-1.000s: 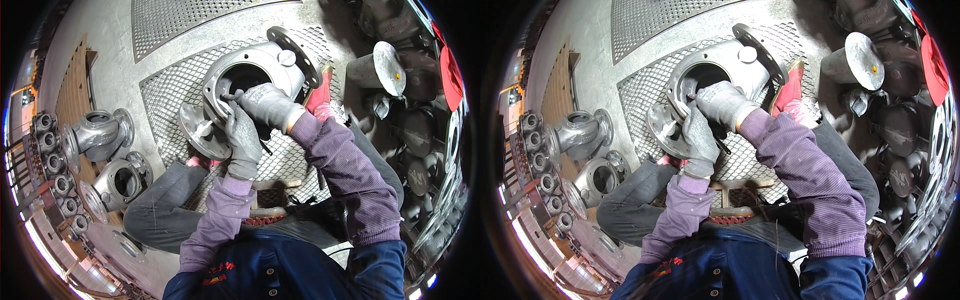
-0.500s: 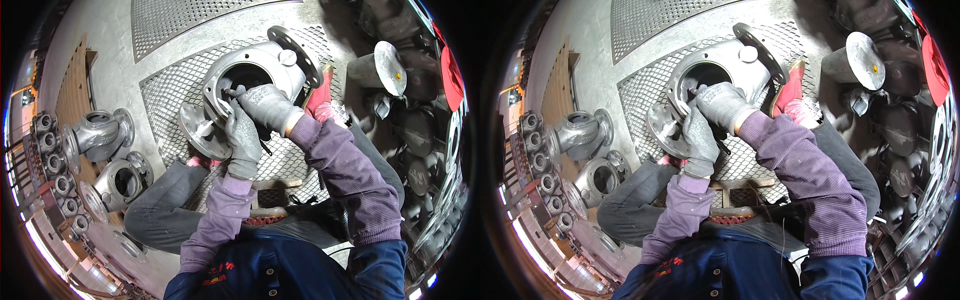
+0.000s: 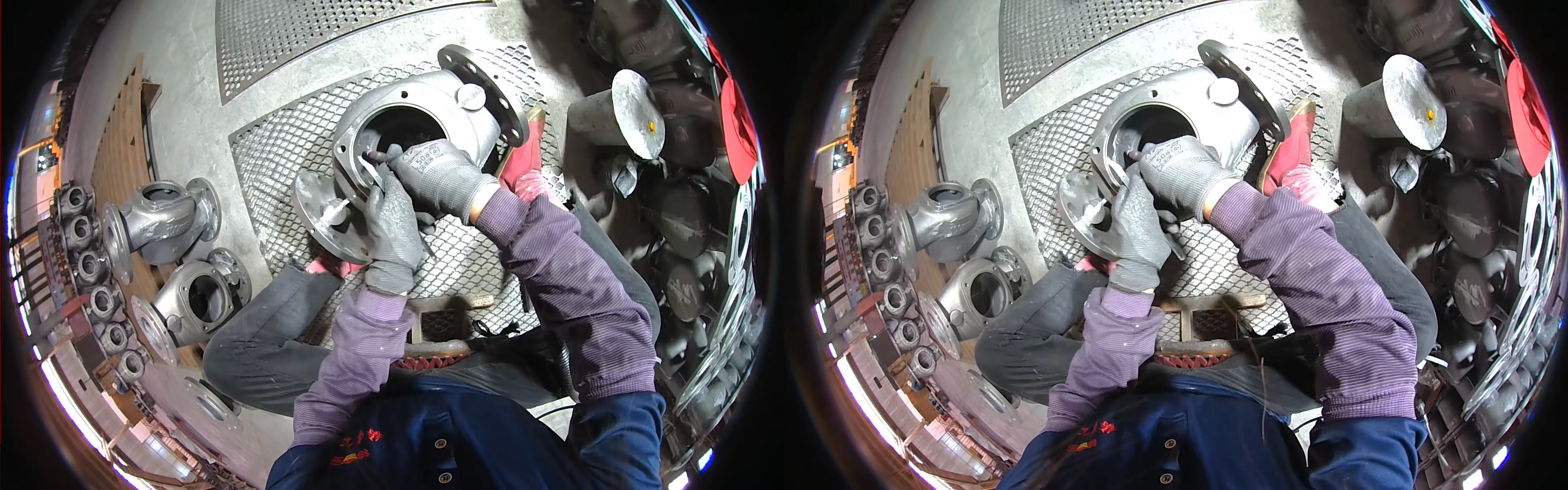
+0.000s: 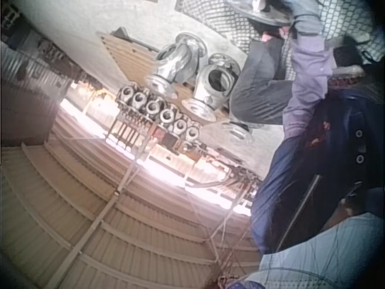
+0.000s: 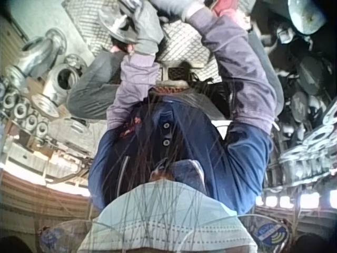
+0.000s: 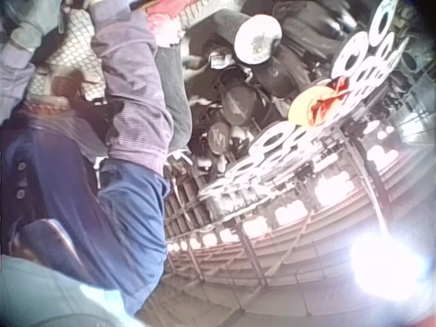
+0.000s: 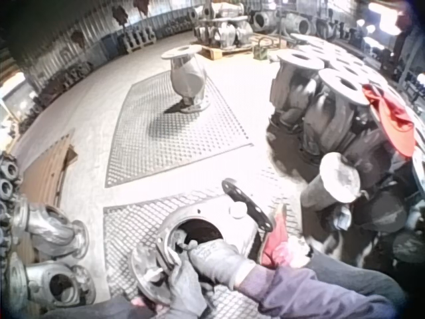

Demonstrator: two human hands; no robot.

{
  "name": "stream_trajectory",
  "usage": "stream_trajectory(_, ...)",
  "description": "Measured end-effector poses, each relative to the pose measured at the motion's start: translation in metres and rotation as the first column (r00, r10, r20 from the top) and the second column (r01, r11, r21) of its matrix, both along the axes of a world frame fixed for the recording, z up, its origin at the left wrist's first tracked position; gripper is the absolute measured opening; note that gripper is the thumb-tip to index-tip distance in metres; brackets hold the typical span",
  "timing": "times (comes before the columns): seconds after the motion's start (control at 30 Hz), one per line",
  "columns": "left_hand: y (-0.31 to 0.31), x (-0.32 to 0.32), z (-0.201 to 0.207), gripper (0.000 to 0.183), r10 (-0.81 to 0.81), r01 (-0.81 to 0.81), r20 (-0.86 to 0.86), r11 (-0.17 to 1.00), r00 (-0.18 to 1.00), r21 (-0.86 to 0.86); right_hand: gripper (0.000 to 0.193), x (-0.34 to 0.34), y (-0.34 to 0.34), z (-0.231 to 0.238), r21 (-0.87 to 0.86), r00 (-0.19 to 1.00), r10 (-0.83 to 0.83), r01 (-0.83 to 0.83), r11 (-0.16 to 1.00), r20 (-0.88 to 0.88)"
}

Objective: The person marks a large industrial metal casting with a marker.

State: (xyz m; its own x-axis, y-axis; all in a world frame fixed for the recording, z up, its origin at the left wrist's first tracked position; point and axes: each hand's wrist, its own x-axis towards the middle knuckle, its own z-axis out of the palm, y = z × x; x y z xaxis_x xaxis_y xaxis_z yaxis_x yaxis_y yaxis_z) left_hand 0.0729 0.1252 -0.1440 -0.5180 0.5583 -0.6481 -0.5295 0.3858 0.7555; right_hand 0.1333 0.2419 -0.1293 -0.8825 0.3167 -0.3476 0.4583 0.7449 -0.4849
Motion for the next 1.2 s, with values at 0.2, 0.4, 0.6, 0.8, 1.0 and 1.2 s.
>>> stream_trajectory(0.2, 0.009, -0.032, 0.020, 0.042, -0.171, 0.169, 0.153, 0.985, 0.973, 0.028, 0.032, -0.001, 0.001, -0.003, 0.023, 0.999, -0.033, 0.032, 0.999, 0.035)
stream_trajectory(0.4, 0.010, -0.033, 0.007, 0.044, -0.115, 0.116, 0.266, 0.993, 0.957, 0.014, 0.033, -0.001, 0.005, -0.007, 0.010, 0.999, 0.009, -0.009, 1.000, 0.040)
stream_trajectory(0.6, 0.009, -0.031, 0.002, 0.048, -0.088, 0.070, 0.260, 0.995, 0.962, 0.077, 0.027, -0.001, 0.007, -0.005, -0.033, 0.996, 0.037, -0.035, 0.999, 0.082)
stream_trajectory(0.8, 0.004, -0.030, 0.004, 0.052, -0.038, 0.019, 0.398, 0.999, 0.917, 0.050, 0.025, -0.001, 0.001, 0.001, 0.018, 0.999, 0.039, -0.039, 0.999, 0.016)
stream_trajectory(1.0, 0.008, -0.034, 0.000, 0.055, -0.036, 0.029, 0.428, 0.999, 0.903, 0.024, 0.024, -0.001, 0.001, 0.003, 0.031, 0.997, 0.000, -0.003, 1.000, 0.075)
stream_trajectory(1.2, 0.004, -0.035, -0.004, 0.059, -0.107, 0.062, 0.412, 0.991, 0.905, 0.121, 0.024, -0.004, 0.005, 0.009, -0.024, 0.992, -0.020, 0.023, 0.999, 0.128)
